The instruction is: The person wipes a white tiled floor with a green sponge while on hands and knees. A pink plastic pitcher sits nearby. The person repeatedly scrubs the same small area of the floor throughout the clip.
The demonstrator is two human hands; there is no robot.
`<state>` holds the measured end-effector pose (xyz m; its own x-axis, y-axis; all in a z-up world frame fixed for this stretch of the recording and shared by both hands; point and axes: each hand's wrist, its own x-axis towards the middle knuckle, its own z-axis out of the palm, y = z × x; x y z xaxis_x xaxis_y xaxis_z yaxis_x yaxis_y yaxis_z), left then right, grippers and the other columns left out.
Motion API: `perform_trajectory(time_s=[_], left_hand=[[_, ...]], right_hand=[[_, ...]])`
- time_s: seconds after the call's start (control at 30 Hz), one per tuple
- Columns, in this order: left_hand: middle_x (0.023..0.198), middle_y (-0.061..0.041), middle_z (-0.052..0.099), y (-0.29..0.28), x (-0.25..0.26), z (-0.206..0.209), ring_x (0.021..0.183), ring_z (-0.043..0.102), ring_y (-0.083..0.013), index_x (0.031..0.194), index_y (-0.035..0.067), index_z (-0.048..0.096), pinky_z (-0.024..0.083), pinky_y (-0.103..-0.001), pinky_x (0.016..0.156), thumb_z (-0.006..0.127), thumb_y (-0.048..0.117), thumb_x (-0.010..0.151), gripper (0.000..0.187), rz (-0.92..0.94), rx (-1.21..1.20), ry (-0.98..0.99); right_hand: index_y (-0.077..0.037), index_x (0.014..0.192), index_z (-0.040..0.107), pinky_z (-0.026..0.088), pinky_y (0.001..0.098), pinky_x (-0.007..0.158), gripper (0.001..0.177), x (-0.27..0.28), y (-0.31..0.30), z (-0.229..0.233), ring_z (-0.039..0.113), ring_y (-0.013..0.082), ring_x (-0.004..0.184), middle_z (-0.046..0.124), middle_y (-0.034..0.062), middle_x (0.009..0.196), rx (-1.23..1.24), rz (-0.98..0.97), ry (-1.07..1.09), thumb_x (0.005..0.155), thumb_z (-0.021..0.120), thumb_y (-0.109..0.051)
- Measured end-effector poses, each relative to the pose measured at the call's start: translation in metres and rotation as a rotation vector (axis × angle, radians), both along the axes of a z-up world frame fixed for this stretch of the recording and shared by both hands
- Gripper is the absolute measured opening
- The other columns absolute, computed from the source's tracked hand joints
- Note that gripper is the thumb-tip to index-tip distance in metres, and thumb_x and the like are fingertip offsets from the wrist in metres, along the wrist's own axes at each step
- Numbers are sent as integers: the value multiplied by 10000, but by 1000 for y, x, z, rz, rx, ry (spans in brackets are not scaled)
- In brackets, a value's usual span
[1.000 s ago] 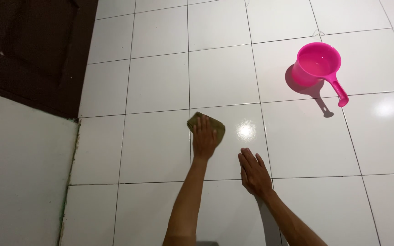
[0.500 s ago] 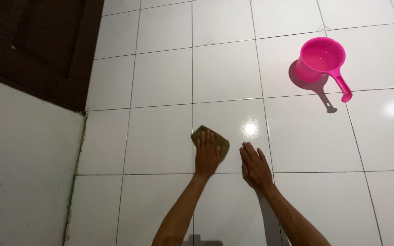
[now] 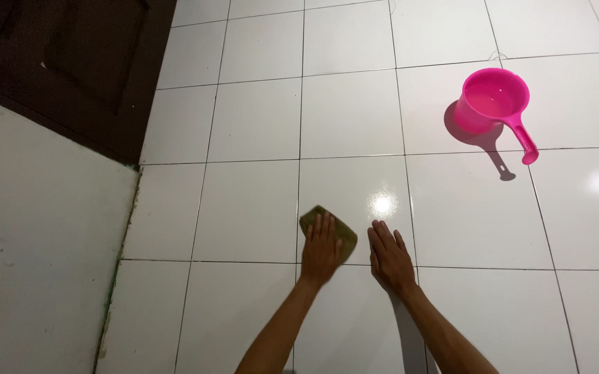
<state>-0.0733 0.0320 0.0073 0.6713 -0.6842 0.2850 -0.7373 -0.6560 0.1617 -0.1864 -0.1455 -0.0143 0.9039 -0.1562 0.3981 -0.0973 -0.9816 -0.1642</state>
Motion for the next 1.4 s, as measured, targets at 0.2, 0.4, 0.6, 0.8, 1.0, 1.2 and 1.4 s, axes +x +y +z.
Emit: perform_trajectory(time_s=[0.2,0.4,0.6,0.8,1.0,1.2,1.4], left_hand=[[1587,-181,414,-18,65,-7,1469,387,-369,1509,16,436,349,-543,1152,373,337,1064,553,89,-8,-5],[1602,-176,398,-30,89,-2,1486,370,-356,1518,10,421,340,-543,1176,355,326,1059,561,124,28,51],[1587,-205,407,-17,56,7,1469,383,-390,1501,-16,431,349,-580,1152,394,293,1051,547,92,1,62],[1588,-230,390,4,-6,11,1478,344,-413,1511,-38,406,347,-572,1131,381,271,1056,550,-7,16,44],[1631,-219,325,17,-47,20,1506,289,-389,1527,-31,386,305,-565,1146,350,258,1076,537,-84,16,102],[1613,-199,367,1,-23,8,1491,337,-375,1519,-12,404,321,-552,1148,393,277,1072,532,-88,22,24],[1615,-187,370,-41,24,-4,1499,340,-356,1530,4,397,320,-540,1166,389,288,1081,532,-60,-18,-35]], right_hand=[[-146,1441,522,276,440,1230,438,-3,2,11,434,215,1478,491,80,1550,-5,3,31,1014,449,-209],[-129,1412,543,289,436,1220,418,5,3,19,463,225,1461,518,93,1524,-48,14,-54,1010,442,-186],[-127,1408,555,292,449,1228,416,2,5,15,479,224,1452,532,94,1523,-56,-2,-86,1005,480,-194],[-148,1428,532,263,425,1241,438,1,2,9,453,200,1468,508,76,1541,-51,-6,-40,997,472,-194],[-140,1432,540,257,434,1248,436,-1,5,7,452,210,1472,509,87,1550,-30,-18,-30,1008,471,-214],[-148,1429,537,263,435,1243,442,1,5,9,443,205,1477,501,77,1558,-28,-24,-2,996,489,-222],[-156,1443,515,272,430,1235,463,-1,5,14,443,206,1473,491,79,1559,-85,-17,-32,985,481,-213]])
